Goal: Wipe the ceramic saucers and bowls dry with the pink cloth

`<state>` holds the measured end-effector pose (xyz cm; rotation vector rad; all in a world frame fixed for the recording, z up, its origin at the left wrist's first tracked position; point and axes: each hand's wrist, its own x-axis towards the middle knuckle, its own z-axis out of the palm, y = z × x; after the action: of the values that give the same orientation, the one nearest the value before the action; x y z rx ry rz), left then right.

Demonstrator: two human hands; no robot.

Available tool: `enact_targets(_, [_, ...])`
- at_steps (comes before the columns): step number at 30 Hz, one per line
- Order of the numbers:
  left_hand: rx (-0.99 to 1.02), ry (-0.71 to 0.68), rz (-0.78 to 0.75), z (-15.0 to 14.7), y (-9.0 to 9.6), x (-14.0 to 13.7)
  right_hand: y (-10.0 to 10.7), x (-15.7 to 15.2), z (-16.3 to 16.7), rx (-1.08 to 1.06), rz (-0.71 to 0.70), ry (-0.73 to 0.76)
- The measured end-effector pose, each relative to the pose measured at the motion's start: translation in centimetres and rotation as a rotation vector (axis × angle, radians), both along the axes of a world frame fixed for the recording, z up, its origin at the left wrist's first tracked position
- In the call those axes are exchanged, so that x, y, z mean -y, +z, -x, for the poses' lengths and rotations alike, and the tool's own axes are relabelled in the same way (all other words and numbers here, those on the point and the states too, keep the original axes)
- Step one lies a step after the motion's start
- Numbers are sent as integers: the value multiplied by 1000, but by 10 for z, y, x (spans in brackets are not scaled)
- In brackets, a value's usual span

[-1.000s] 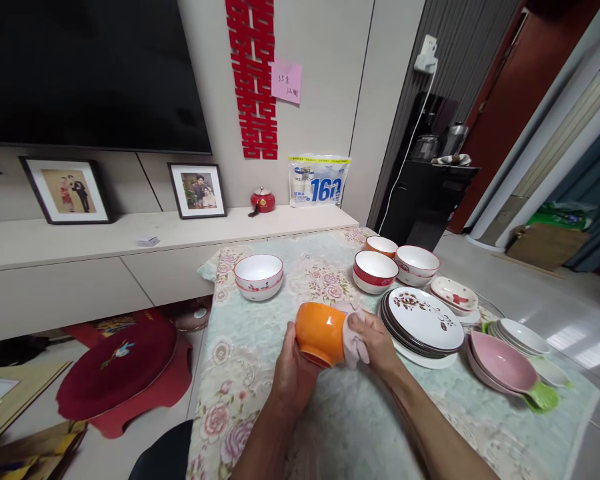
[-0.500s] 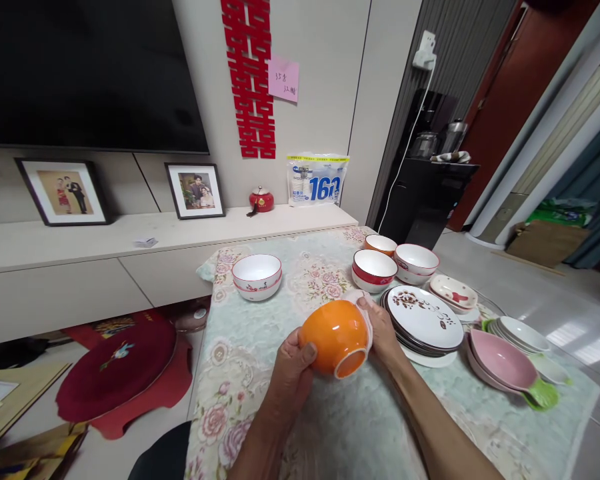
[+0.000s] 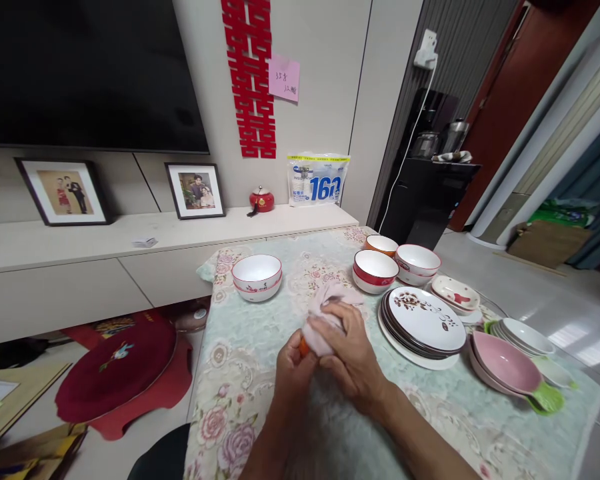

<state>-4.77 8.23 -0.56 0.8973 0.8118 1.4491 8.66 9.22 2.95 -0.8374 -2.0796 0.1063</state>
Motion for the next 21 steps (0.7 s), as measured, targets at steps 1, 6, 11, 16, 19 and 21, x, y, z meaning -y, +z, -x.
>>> enact_targets(1, [-25, 0, -19, 0, 3, 1, 0, 1, 2, 28, -24, -17])
enact_targets(6, [-197, -20, -35, -3, 5, 5, -1, -17, -10, -176, 144, -79])
enact_targets(11, [-127, -51, -22, -5, -3, 6, -12, -39, -28, -647, 677, -176])
enact_targets(16, [-53, -14, 36, -7, -5, 6, -20, -33, -20, -609, 561, -202])
enact_targets(19, [-117, 32, 8, -7, -5, 5, -19, -21, -8, -370, 293, -164])
enact_targets(21, [-164, 56, -11, -7, -4, 4, -17, -14, -2, -242, 155, -120])
